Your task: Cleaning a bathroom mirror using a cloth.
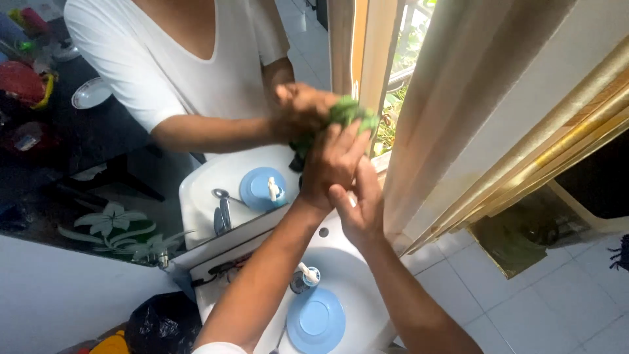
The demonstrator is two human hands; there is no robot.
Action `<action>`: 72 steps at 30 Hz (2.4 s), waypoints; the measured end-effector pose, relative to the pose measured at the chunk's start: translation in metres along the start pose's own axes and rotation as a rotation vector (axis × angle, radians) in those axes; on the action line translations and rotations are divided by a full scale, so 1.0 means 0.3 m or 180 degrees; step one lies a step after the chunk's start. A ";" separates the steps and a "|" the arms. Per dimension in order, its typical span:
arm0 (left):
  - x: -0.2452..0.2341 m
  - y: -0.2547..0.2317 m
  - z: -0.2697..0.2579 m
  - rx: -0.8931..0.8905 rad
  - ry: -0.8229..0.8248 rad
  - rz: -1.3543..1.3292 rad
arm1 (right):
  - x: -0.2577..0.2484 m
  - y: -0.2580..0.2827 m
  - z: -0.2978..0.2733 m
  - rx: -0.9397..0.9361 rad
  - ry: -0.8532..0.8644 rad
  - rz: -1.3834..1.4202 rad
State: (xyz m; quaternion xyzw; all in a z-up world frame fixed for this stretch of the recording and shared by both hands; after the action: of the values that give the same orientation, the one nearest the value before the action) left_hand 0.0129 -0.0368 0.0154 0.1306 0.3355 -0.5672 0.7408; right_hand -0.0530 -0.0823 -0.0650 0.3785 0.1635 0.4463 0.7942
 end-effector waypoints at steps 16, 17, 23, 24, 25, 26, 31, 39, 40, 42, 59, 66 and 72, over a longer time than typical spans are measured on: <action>-0.193 -0.015 0.192 0.0318 -0.0555 0.0184 | 0.073 0.255 0.186 -0.0627 0.0171 0.0362; -0.229 -0.018 0.216 0.0256 -0.0809 0.0293 | 0.075 0.286 0.203 -0.0756 0.0204 0.0255; -0.194 0.009 0.157 0.0039 -0.0886 0.0386 | 0.080 0.243 0.158 -0.0831 0.0229 0.0232; -0.159 0.020 0.121 -0.0008 -0.0686 0.0383 | 0.076 0.215 0.128 -0.0709 0.0222 0.0115; -0.142 0.029 0.073 -0.0016 -0.0667 0.0374 | 0.073 0.171 0.081 -0.0688 0.0216 0.0110; -0.112 0.036 0.030 0.0010 -0.0477 0.0323 | 0.069 0.113 0.037 -0.0495 0.0236 -0.0051; 0.046 0.083 -0.196 0.0026 -0.0029 0.0236 | 0.074 -0.054 -0.149 0.0121 0.0264 -0.0114; 0.233 0.156 -0.372 -0.0067 0.0792 -0.0048 | 0.081 -0.226 -0.273 0.0947 0.0063 -0.0034; 0.210 0.148 -0.349 -0.0062 0.0771 -0.0031 | 0.080 -0.230 -0.268 0.0923 0.0074 -0.0026; 0.164 0.120 -0.308 0.0023 0.0671 -0.0080 | 0.073 -0.239 -0.269 0.0921 -0.0017 0.0234; 0.271 0.084 -0.297 0.0056 0.0465 0.0080 | -0.003 -0.257 -0.254 0.0775 -0.0105 -0.0338; 0.280 0.101 -0.329 0.0071 0.0714 0.0020 | 0.004 -0.230 -0.239 0.1140 -0.0034 -0.0288; 0.070 0.026 -0.103 0.0348 0.0373 -0.0001 | 0.005 -0.043 -0.071 0.0289 0.0117 -0.0255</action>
State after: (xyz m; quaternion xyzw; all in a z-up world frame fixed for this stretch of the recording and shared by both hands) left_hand 0.0122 -0.0322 -0.0226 0.2037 0.3468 -0.5761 0.7116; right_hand -0.0573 -0.0755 -0.0886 0.3991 0.2131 0.4132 0.7903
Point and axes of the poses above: each hand's wrist, its own z-axis towards the middle knuckle, its own x-axis out of the palm, y = z × x, the point moved 7 cm from there along z, towards the middle knuckle, and after that the axes turned 10 degrees about -x, right-handed, at the moved point
